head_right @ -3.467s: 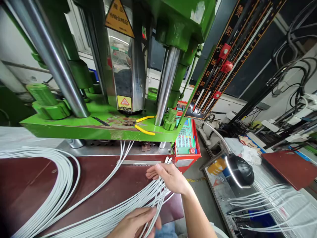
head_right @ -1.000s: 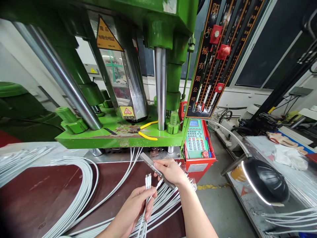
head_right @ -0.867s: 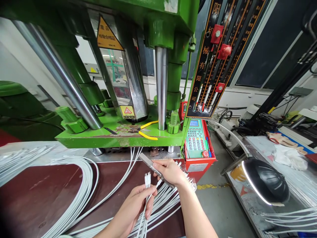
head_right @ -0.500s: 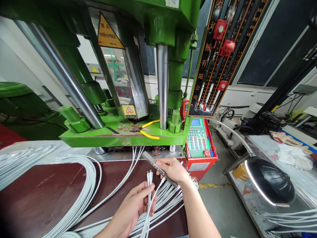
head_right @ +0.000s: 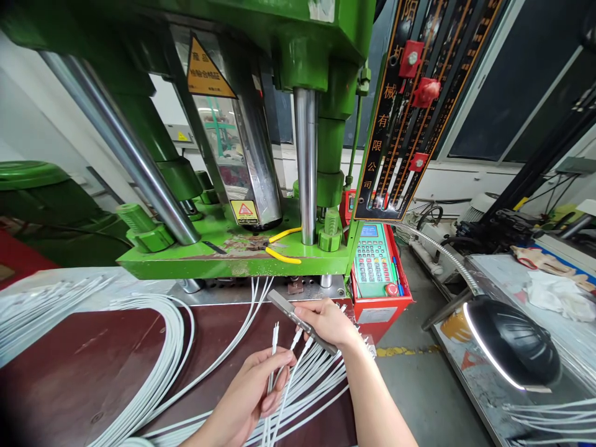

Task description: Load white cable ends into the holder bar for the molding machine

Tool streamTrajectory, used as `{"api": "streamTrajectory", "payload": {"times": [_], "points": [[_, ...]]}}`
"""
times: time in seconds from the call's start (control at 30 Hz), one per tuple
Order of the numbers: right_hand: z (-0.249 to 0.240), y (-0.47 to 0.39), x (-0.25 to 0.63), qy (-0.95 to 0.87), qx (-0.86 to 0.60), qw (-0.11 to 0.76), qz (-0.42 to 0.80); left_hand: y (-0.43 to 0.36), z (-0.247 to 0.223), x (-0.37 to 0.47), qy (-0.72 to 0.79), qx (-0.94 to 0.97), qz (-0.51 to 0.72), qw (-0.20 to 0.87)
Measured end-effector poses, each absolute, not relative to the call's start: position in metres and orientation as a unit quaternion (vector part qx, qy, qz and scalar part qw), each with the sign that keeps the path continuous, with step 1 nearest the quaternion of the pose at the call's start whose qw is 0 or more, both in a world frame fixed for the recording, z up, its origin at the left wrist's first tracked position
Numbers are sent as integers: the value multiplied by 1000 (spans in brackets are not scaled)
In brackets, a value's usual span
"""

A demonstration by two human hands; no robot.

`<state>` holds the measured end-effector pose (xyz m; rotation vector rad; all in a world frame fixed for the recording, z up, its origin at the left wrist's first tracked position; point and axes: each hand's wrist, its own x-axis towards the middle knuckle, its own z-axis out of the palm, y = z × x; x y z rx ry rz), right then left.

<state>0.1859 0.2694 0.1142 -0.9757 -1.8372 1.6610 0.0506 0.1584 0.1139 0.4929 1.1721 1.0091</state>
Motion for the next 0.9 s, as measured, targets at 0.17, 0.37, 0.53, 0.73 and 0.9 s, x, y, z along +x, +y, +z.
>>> {"api": "streamTrajectory", "payload": {"times": [0.17, 0.37, 0.53, 0.73, 0.9], "points": [[112, 271, 186, -673, -348, 231, 610, 159, 116, 51, 528, 228, 447, 685], [113, 270, 186, -669, -349, 231, 614, 159, 119, 49, 517, 236, 444, 693], [112, 269, 185, -675, -348, 238, 605, 162, 118, 49, 520, 237, 450, 686], [110, 268, 184, -685, -327, 244, 604, 161, 119, 49, 521, 240, 451, 684], [111, 272, 186, -676, -342, 243, 606, 159, 119, 41, 507, 245, 506, 653]]}}
